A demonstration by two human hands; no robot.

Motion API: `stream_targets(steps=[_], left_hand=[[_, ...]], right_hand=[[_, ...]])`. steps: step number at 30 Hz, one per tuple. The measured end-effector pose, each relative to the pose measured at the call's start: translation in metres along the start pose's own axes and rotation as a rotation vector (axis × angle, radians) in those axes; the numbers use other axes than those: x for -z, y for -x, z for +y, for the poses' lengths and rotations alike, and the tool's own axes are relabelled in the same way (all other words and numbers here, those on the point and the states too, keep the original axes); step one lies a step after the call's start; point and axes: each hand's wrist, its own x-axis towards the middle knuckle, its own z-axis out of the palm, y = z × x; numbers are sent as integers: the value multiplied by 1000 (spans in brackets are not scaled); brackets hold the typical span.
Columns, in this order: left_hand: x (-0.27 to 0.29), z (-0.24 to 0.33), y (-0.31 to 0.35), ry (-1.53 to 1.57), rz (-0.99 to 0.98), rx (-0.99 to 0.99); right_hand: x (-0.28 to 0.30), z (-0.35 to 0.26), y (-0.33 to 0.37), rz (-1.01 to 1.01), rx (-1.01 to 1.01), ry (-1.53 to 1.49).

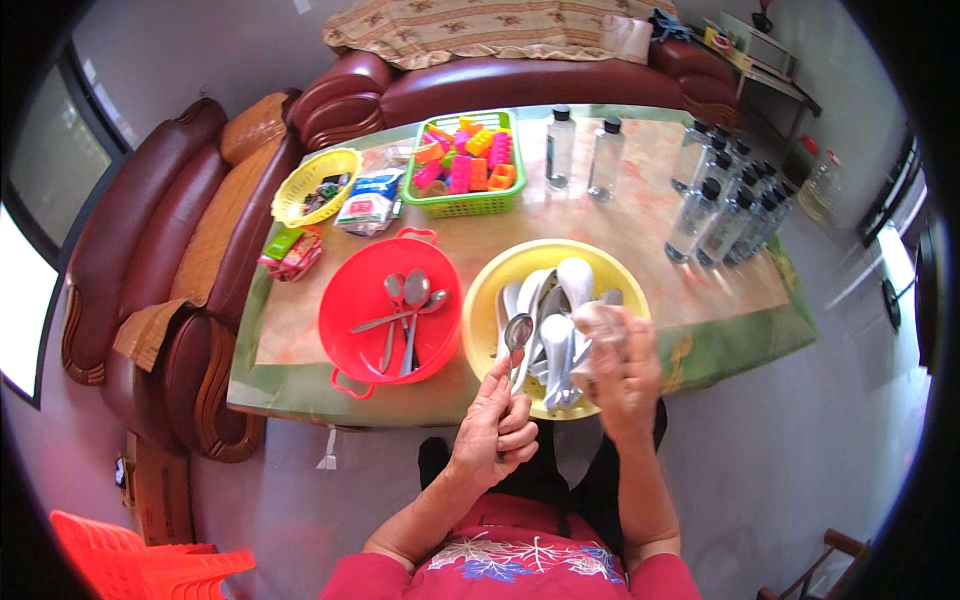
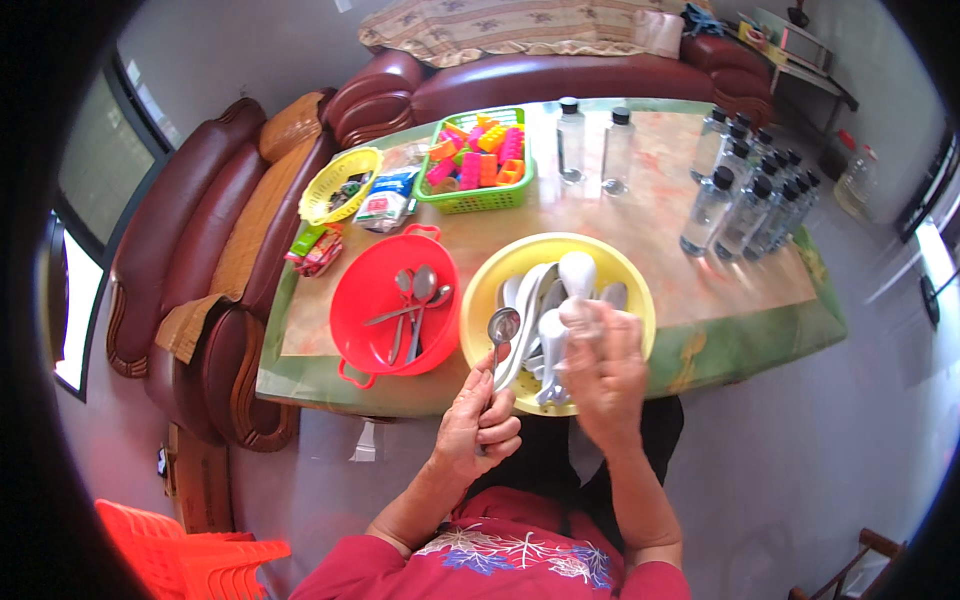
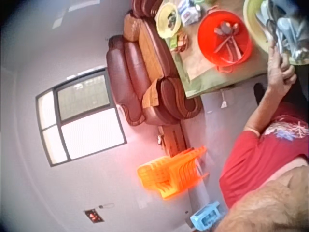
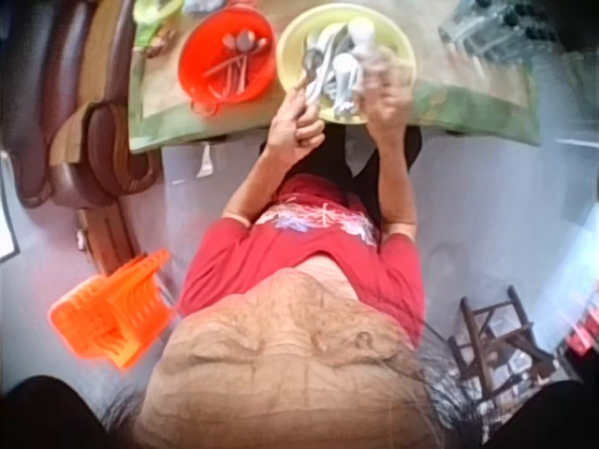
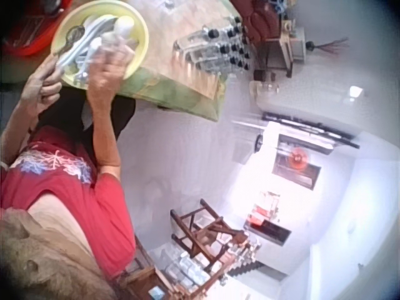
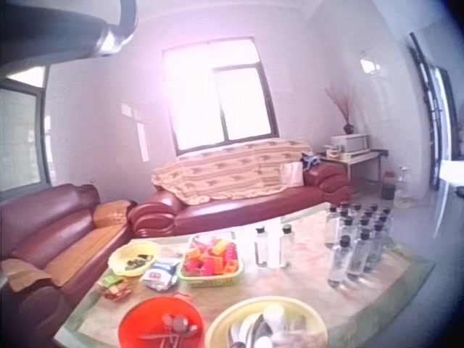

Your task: The person sits on the floor and dries white plastic spoons with a cloth, picking them from a yellow bowl and placing them into a red bowl. The person handles the spoons one at a time, wiping each with the cloth before transferring it.

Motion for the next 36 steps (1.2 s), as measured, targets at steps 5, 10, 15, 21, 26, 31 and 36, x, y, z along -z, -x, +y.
stream_targets(steps=[5, 10, 15, 21, 26, 31, 36], left_hand=[[-4, -11, 1, -71, 33, 55], [7, -9, 0, -228, 63, 10], [27, -9, -3, -290, 32, -13], [14, -8, -1, -260, 22, -34], [7, -8, -7, -356, -6, -8], [5, -7, -15, -364, 73, -32], [7, -3, -29, -304, 30, -110]], right_hand=[[-28, -2, 8, -103, 467, 502], [-33, -9, 15, -126, 506, 484], [-23, -11, 21, -318, 478, 237], [-3, -5, 5, -58, 78, -63], [-25, 10, -6, 10, 131, 63], [-38, 14, 9, 92, 402, 492], [-33, -1, 13, -68, 469, 687]])
